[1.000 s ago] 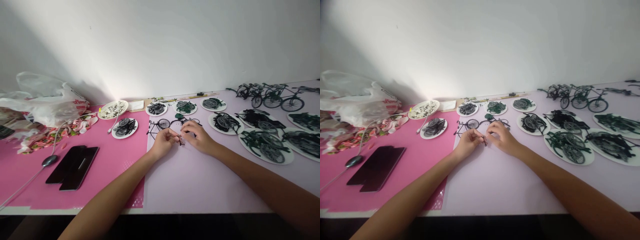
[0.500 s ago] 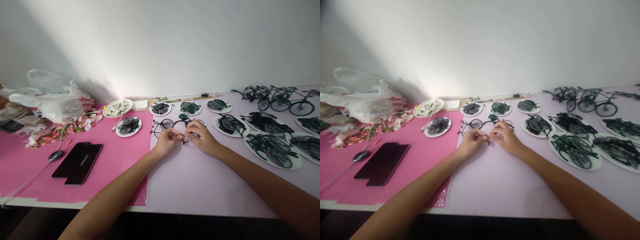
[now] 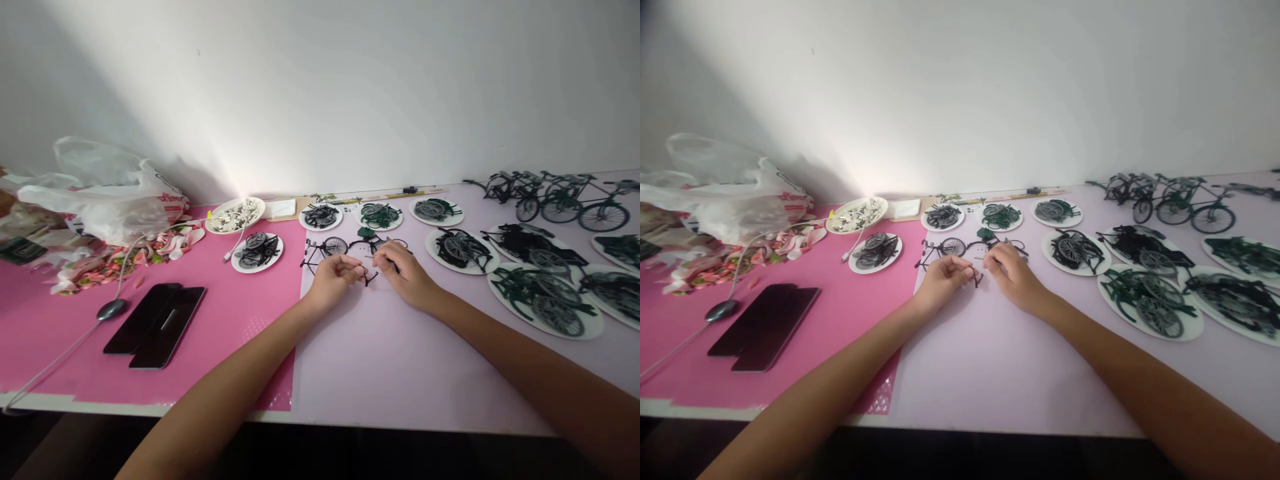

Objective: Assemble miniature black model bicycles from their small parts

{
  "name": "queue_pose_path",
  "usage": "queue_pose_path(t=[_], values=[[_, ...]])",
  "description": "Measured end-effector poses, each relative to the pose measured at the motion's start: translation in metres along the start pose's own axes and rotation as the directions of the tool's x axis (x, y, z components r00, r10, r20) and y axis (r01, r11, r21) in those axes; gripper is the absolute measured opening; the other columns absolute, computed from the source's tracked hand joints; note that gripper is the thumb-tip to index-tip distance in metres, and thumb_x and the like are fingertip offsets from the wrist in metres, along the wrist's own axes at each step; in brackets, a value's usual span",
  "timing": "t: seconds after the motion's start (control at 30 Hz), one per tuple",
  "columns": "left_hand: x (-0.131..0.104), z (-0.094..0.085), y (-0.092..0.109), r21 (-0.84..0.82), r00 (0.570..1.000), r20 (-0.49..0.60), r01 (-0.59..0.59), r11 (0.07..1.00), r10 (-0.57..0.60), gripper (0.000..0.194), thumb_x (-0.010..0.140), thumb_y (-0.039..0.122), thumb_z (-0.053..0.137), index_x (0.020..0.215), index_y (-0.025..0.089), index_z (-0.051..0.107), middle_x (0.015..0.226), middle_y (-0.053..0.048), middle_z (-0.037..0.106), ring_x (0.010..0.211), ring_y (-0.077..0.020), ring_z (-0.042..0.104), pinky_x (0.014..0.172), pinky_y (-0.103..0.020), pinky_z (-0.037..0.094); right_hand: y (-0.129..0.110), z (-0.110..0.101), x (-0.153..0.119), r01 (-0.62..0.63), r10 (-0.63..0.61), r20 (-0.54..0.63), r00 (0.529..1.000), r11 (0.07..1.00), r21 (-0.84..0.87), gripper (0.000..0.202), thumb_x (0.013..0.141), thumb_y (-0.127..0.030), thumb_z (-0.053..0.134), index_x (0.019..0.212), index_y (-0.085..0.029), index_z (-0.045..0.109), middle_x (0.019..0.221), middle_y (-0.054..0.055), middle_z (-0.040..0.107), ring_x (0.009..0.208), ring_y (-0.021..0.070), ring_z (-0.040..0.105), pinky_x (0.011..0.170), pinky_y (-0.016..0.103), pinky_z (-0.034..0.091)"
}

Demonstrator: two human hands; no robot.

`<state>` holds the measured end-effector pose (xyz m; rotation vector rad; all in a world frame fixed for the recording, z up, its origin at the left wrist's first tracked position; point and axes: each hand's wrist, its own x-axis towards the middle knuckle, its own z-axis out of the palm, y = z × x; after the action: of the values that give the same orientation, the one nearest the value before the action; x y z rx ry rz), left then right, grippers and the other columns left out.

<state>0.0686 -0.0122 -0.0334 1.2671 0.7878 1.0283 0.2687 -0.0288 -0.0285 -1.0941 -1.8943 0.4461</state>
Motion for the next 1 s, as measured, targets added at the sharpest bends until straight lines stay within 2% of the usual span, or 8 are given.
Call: queue_pose_path(t=[0.1, 0.27, 0.47, 0.73, 0.83, 0.9, 0.97, 1.0], values=[[0.0, -0.001, 0.001, -0.014, 1.0, -0.028, 0.009, 1.0, -0.009, 0.042, 0.071, 0.044, 0.09, 0.088, 0.014, 0.066, 0.079, -0.007, 0.076, 0.07, -0.0135, 0.069, 0.066, -0.024, 0.048, -0.003, -0.001, 0.0, -0.084, 0.085, -0.013, 0.996, 0.995, 0.047, 0.038, 0.105, -0.056, 0.039, 0.09, -0.025, 0.055, 0.087, 0.005, 0.061, 0.083, 0.0235, 0.056, 0.081, 0.039, 0.046], [0.001, -0.003, 0.002, -0.051, 0.997, -0.069, 0.024, 0.998, -0.028, 0.036, 0.074, 0.041, 0.088, 0.089, 0.015, 0.068, 0.082, -0.007, 0.077, 0.074, -0.0146, 0.07, 0.066, -0.024, 0.047, -0.004, 0.003, -0.003, -0.187, 0.185, 0.027, 0.982, 0.967, 0.17, 0.038, 0.099, -0.061, 0.053, 0.096, -0.024, 0.061, 0.088, 0.003, 0.063, 0.08, 0.0204, 0.057, 0.072, 0.032, 0.046], [0.001, -0.004, 0.003, -0.08, 0.995, -0.087, 0.038, 0.996, -0.045, 0.037, 0.073, 0.041, 0.089, 0.088, 0.015, 0.068, 0.082, -0.006, 0.076, 0.074, -0.0136, 0.069, 0.065, -0.023, 0.047, 0.002, 0.008, -0.006, -0.222, 0.22, 0.032, 0.975, 0.949, 0.224, 0.037, 0.088, -0.06, 0.069, 0.094, -0.024, 0.069, 0.075, 0.001, 0.059, 0.074, 0.0209, 0.058, 0.069, 0.033, 0.049], [0.001, -0.002, 0.004, -0.048, 0.997, -0.067, 0.043, 0.998, -0.046, 0.043, 0.072, 0.045, 0.09, 0.092, 0.014, 0.067, 0.081, -0.006, 0.075, 0.076, -0.0156, 0.072, 0.065, -0.023, 0.047, -0.001, 0.01, -0.006, -0.246, 0.239, 0.057, 0.969, 0.934, 0.261, 0.037, 0.088, -0.06, 0.069, 0.088, -0.023, 0.067, 0.071, 0.001, 0.054, 0.069, 0.02, 0.055, 0.067, 0.034, 0.051], [0.001, -0.005, 0.015, 0.062, 1.0, 0.004, 0.014, 0.998, -0.014, 0.049, 0.075, 0.05, 0.087, 0.102, 0.014, 0.067, 0.085, -0.008, 0.076, 0.079, -0.0194, 0.075, 0.066, -0.025, 0.05, -0.005, 0.009, -0.006, -0.237, 0.247, 0.002, 0.969, 0.93, 0.28, 0.039, 0.088, -0.061, 0.069, 0.088, -0.022, 0.065, 0.068, -0.001, 0.05, 0.066, 0.0171, 0.05, 0.063, 0.03, 0.047], [0.0, -0.01, 0.029, 0.208, 0.997, 0.04, -0.074, 0.975, 0.067, 0.048, 0.083, 0.052, 0.079, 0.108, 0.014, 0.066, 0.091, -0.01, 0.076, 0.08, -0.02, 0.075, 0.071, -0.028, 0.052, -0.007, 0.007, -0.005, -0.249, 0.271, -0.038, 0.962, 0.925, 0.288, 0.037, 0.088, -0.058, 0.069, 0.087, -0.021, 0.064, 0.066, -0.003, 0.045, 0.063, 0.0148, 0.044, 0.062, 0.028, 0.044], [-0.002, -0.017, 0.047, 0.459, 0.982, 0.015, -0.175, 0.871, 0.189, 0.038, 0.093, 0.053, 0.066, 0.102, 0.016, 0.066, 0.092, -0.009, 0.076, 0.074, -0.0178, 0.072, 0.07, -0.029, 0.05, -0.009, 0.006, -0.004, -0.26, 0.29, -0.069, 0.955, 0.923, 0.283, 0.035, 0.088, -0.055, 0.07, 0.086, -0.021, 0.064, 0.065, -0.005, 0.038, 0.061, 0.0136, 0.041, 0.063, 0.028, 0.042], [-0.003, -0.022, 0.056, 0.626, 0.967, 0.006, -0.201, 0.754, 0.253, 0.034, 0.096, 0.05, 0.06, 0.095, 0.017, 0.066, 0.086, -0.008, 0.075, 0.072, -0.0172, 0.07, 0.068, -0.028, 0.048, -0.009, 0.006, -0.004, -0.259, 0.292, -0.083, 0.953, 0.925, 0.277, 0.034, 0.088, -0.053, 0.071, 0.086, -0.021, 0.064, 0.064, -0.006, 0.035, 0.061, 0.0135, 0.04, 0.064, 0.028, 0.042]])
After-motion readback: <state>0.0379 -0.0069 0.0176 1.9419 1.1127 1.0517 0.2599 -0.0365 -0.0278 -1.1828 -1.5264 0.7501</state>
